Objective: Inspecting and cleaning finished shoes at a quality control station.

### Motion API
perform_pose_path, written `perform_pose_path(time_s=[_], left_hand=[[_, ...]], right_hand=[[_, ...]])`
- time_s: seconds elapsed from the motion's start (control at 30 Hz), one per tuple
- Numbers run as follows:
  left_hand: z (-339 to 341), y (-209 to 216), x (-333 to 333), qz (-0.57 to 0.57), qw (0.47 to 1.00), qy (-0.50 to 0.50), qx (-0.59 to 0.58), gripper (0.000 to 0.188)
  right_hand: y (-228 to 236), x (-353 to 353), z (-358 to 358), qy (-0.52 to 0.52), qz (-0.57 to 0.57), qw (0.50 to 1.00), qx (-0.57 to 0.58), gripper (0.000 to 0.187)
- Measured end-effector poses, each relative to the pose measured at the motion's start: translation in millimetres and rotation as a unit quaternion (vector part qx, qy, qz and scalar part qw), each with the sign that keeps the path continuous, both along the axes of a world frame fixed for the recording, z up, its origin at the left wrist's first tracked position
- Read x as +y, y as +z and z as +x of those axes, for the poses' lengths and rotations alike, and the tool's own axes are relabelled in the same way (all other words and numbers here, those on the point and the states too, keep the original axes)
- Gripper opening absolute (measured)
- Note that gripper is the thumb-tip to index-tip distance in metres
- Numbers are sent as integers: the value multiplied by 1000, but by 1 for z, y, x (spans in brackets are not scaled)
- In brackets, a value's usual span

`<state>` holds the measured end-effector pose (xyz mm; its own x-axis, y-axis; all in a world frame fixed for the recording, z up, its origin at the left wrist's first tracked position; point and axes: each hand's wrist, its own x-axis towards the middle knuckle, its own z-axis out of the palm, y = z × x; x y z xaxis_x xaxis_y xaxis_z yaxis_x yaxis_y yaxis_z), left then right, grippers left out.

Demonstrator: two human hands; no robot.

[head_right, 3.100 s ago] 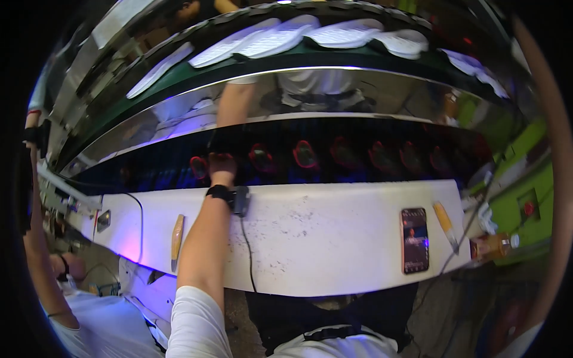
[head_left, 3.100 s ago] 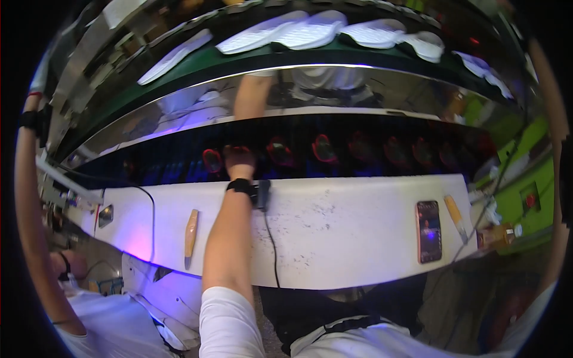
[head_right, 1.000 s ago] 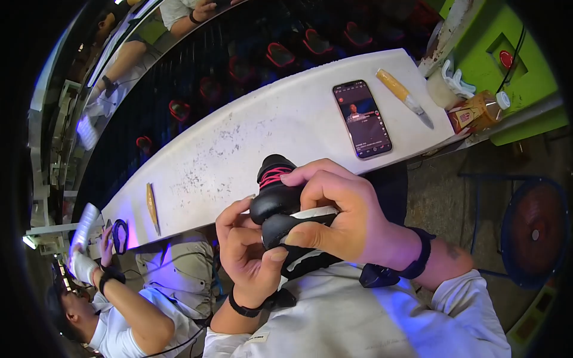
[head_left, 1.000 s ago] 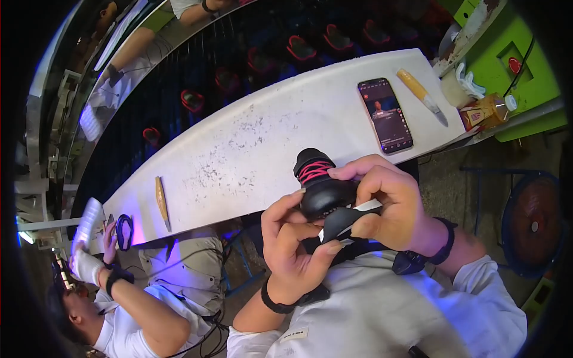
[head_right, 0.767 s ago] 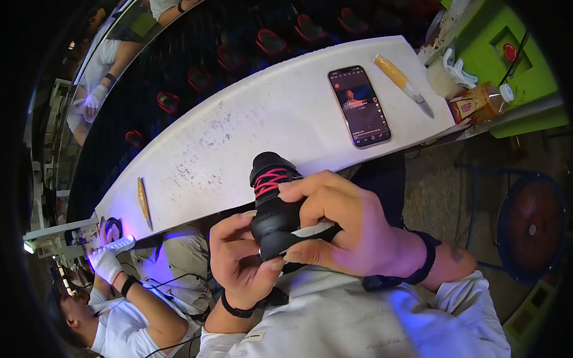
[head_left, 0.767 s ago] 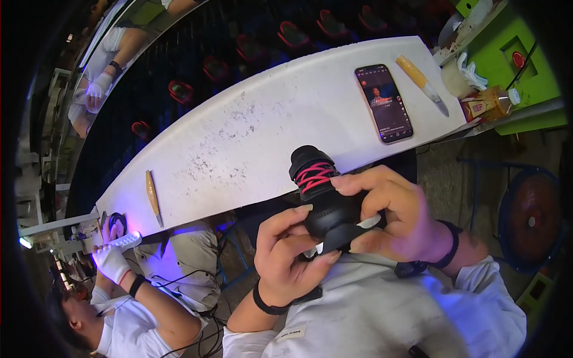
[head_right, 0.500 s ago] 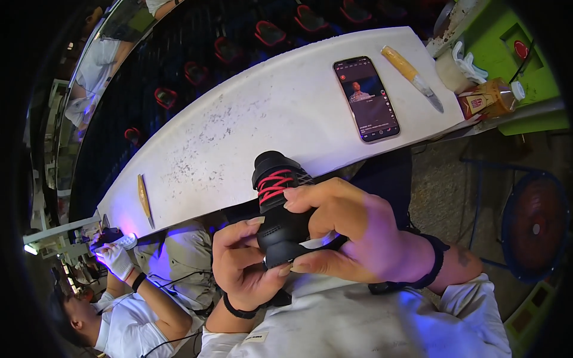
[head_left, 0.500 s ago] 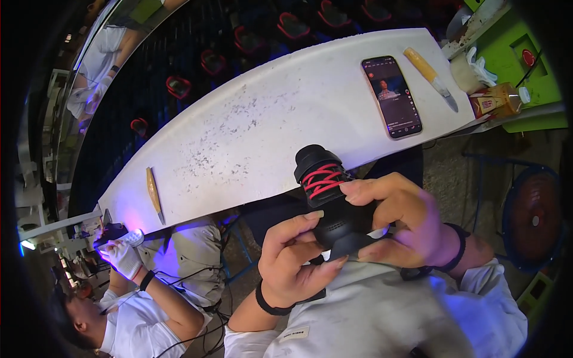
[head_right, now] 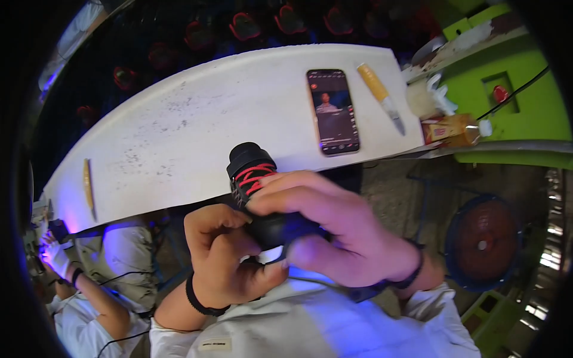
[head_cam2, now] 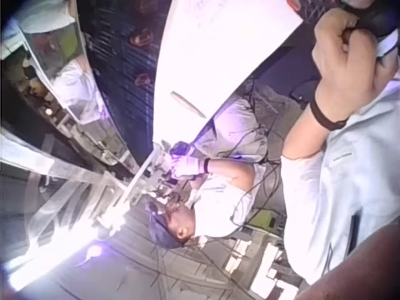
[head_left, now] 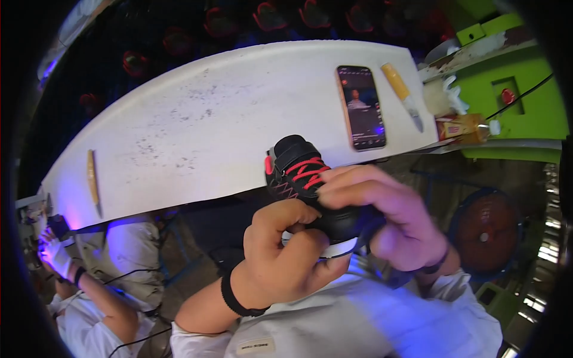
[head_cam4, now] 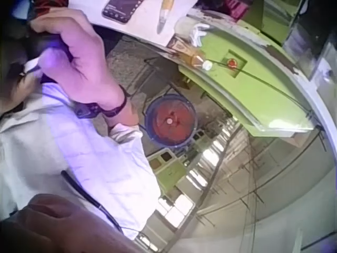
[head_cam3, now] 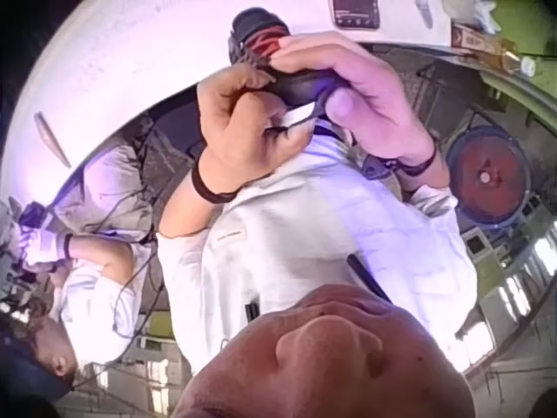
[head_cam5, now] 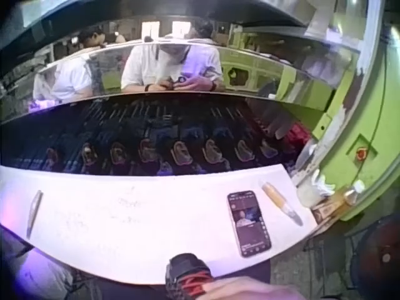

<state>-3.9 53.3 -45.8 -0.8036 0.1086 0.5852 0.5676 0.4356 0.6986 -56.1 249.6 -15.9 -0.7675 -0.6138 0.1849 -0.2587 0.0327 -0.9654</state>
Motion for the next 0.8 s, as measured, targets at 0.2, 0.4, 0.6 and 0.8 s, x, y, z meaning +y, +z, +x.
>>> perform_pose_path(time_s=[0.2,0.4,0.6,0.8], left_hand=[[-15,-34,7,-4,999,-8,52,44],[-35,-32,10,3,997,-73,36,46],[-31,-41,-1,16,995,-96,18,50],[-2,-5,-28,14,999,-35,31,61]], right_hand=[[-14,2,-4,-74,-48,996,-24,44],[-16,12,-11,-51,-104,988,-106,31],[-16,10,-13,-11,-34,995,-94,48],[-13,-40,-3,33,-413,867,-275,103]])
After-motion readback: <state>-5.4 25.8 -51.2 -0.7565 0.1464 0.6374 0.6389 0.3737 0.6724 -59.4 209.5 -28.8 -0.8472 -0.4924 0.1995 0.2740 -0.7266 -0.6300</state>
